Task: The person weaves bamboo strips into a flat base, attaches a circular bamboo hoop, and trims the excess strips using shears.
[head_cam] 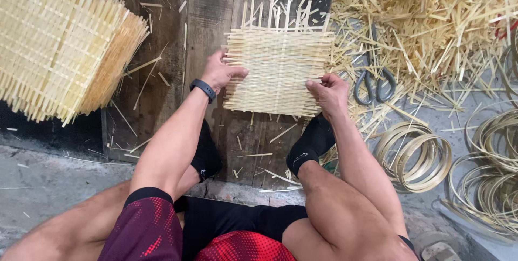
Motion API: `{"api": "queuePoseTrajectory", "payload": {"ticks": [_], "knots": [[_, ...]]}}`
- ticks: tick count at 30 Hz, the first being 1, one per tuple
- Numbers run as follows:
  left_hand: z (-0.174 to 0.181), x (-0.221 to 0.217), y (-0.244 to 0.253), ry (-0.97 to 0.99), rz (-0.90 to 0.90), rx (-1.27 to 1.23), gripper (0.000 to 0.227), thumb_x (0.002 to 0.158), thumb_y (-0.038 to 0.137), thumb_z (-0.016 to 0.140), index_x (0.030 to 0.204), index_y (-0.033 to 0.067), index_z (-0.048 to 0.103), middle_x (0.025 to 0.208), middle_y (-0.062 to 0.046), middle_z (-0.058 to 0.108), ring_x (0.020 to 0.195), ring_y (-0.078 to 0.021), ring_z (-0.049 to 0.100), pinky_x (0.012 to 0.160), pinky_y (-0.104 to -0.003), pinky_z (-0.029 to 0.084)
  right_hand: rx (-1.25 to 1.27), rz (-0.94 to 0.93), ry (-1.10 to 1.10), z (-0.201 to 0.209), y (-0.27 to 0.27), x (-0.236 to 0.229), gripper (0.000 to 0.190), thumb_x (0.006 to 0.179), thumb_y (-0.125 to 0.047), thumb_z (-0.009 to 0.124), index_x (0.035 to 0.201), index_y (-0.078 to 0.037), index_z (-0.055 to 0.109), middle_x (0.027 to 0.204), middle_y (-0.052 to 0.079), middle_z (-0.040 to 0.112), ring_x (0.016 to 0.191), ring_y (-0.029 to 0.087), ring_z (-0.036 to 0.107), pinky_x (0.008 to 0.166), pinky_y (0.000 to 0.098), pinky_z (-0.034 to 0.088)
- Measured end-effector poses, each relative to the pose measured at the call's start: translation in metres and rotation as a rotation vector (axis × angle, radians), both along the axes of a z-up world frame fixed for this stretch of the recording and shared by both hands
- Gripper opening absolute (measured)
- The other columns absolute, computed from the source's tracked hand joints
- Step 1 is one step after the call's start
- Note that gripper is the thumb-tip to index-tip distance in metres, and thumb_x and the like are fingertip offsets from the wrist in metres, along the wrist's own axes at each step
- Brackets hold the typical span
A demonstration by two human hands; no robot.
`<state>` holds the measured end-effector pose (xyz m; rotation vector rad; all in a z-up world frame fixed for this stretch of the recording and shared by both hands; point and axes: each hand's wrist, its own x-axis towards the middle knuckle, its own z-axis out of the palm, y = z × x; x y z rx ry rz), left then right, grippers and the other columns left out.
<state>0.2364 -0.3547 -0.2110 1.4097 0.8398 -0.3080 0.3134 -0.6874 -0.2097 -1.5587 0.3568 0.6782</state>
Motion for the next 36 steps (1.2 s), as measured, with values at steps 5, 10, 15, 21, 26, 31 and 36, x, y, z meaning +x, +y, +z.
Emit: {"api": "queuePoseTrajectory", "payload": {"ticks": [5, 10, 15, 21, 26, 31, 36], "knots": [[0.020, 0.008, -0.004, 0.044, -0.015, -0.038, 0.065, 0.067, 0.004, 0.089, 0.126, -0.0032, 0.062, 0.111, -0.017, 0.076, 0.099, -0.0263, 0.075, 0.089, -0.040, 0.064, 0.042, -0.021, -0.003, 0.005, 0.002, -0.002, 0.025, 0.082, -0.001, 0.083, 0.101, 0.004, 0.068, 0.085, 0.007, 0.072, 0.069, 0.009, 0.066, 0.059, 0.0200, 0.054], [0.056, 0.019, -0.036, -0.336, -0.224, 1.050, 0.065, 0.060, 0.002, 0.086, 0.120, -0.0025, 0.059, 0.121, -0.022, 0.057, 0.118, -0.0334, 0.051, 0.104, -0.052, 0.041, -0.154, -0.036, -0.176, 0.034, 0.010, -0.017, 0.047, 0.076, -0.010, 0.083, 0.115, -0.005, 0.056, 0.098, 0.008, 0.070, 0.085, 0.011, 0.070, 0.071, 0.0235, 0.060], [0.037, 0.077, -0.095, -0.721, -1.095, 1.018, 0.031, 0.098, -0.002, 0.068, 0.120, 0.0182, 0.063, 0.130, -0.007, 0.055, 0.125, -0.0265, 0.052, 0.104, -0.043, 0.051, -0.620, 0.459, -0.934, 0.057, -0.004, -0.036, 0.037, 0.079, -0.025, 0.093, 0.099, -0.006, 0.068, 0.105, 0.012, 0.058, 0.103, 0.028, 0.059, 0.090, 0.0415, 0.051], [0.058, 0.140, -0.119, -0.461, -1.357, 0.957, 0.058, 0.072, 0.004, 0.080, 0.124, 0.0218, 0.062, 0.131, -0.013, 0.046, 0.126, -0.0347, 0.047, 0.091, -0.050, 0.052, -0.583, 0.388, -0.758, 0.059, 0.002, -0.044, 0.035, 0.076, -0.020, 0.089, 0.101, -0.005, 0.069, 0.107, 0.016, 0.056, 0.094, 0.032, 0.062, 0.079, 0.0414, 0.054], [0.086, 0.150, -0.130, -0.246, -1.519, 0.952, 0.100, 0.054, 0.005, 0.092, 0.140, 0.0339, 0.050, 0.137, -0.011, 0.039, 0.127, -0.0336, 0.043, 0.092, -0.051, 0.051, -0.562, 0.342, -0.683, 0.063, 0.006, -0.049, 0.037, 0.079, -0.018, 0.086, 0.110, -0.005, 0.070, 0.108, 0.014, 0.057, 0.095, 0.031, 0.064, 0.080, 0.0414, 0.055], [0.063, 0.149, -0.133, -0.232, -1.571, 0.985, 0.092, 0.067, 0.002, 0.087, 0.140, 0.0439, 0.050, 0.137, -0.012, 0.037, 0.124, -0.0338, 0.045, 0.090, -0.055, 0.048, -0.519, 0.313, -0.686, 0.055, 0.008, -0.049, 0.035, 0.078, -0.012, 0.086, 0.108, -0.004, 0.068, 0.109, 0.015, 0.054, 0.095, 0.030, 0.064, 0.082, 0.0397, 0.054], [0.062, 0.148, -0.132, -0.152, -1.425, 0.879, 0.077, 0.065, 0.000, 0.084, 0.129, 0.0335, 0.057, 0.137, -0.006, 0.040, 0.127, -0.0284, 0.046, 0.097, -0.053, 0.044, -0.473, 0.243, -0.694, 0.050, 0.009, -0.054, 0.037, 0.075, -0.009, 0.087, 0.107, -0.004, 0.068, 0.111, 0.013, 0.055, 0.096, 0.027, 0.064, 0.084, 0.0370, 0.056]]}}
